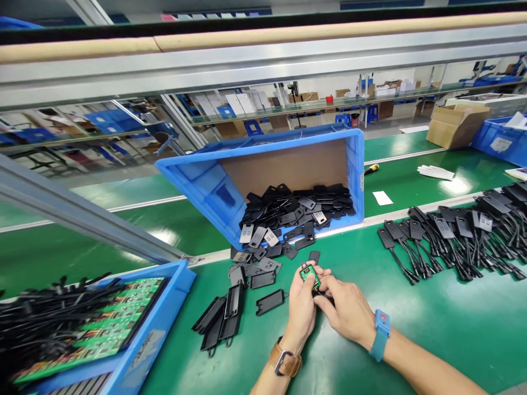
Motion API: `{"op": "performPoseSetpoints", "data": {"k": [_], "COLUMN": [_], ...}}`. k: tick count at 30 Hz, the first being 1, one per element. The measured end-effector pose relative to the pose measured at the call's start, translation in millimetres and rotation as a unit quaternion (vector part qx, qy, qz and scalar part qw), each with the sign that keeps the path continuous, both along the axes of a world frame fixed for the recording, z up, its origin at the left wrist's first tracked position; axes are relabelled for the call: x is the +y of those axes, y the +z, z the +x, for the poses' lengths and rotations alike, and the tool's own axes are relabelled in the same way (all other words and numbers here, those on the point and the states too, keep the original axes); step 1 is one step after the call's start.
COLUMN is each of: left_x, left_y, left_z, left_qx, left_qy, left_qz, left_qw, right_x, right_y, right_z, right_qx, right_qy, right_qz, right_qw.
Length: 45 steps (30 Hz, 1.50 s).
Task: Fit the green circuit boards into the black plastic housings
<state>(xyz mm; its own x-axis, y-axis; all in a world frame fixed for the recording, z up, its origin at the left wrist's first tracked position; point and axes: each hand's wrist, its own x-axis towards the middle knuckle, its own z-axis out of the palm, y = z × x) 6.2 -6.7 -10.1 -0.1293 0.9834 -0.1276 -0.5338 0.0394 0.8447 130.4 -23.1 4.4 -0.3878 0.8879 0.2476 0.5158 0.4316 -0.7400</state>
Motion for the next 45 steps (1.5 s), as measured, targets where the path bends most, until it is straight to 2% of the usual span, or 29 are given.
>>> {"op": "performPoseSetpoints", "data": {"k": [4,7,12,15,20,25,30,39,45], "left_x": [-2.8,-4.5,-7.1,-8.5,-10.0,-12.3,-14.9,-12.1,-14.5], "left_y": [2.5,2.8,5.5,7.9,9.7,6.4,1.9,3.3,1.8], "left_z": [3.5,5.8,7.2,7.4,7.7,10.1,11.8,8.2,10.6], "left_qx": [-0.029,-0.052,-0.075,-0.079,-0.069,-0.025,0.013,-0.003,-0.034], "left_qy": [0.017,0.024,0.028,0.034,0.036,0.048,0.053,0.018,-0.015], "left_qz": [0.014,0.029,0.045,0.051,0.049,0.064,0.054,0.043,0.023], "left_qw": [0.999,0.998,0.996,0.995,0.996,0.996,0.997,0.999,0.999], "right_x": [1.7,4.2,4.1,3.2,3.5,4.0,7.4,14.2,12.3], "right_y": [6.1,6.5,1.7,-2.2,-5.1,-7.6,-13.9,-10.2,-13.4], "right_z": [0.3,0.4,-3.8,-7.2,-8.7,-8.0,-7.8,-3.7,-4.3], "right_qx": [0.023,0.026,0.123,0.164,0.173,0.151,0.178,0.189,0.204], "right_qy": [-0.028,-0.020,-0.013,-0.024,-0.029,-0.056,-0.021,0.027,0.020], "right_qz": [-0.073,-0.111,-0.179,-0.199,-0.222,-0.195,-0.218,-0.178,-0.144], "right_qw": [0.997,0.993,0.976,0.966,0.959,0.968,0.959,0.965,0.968]}}
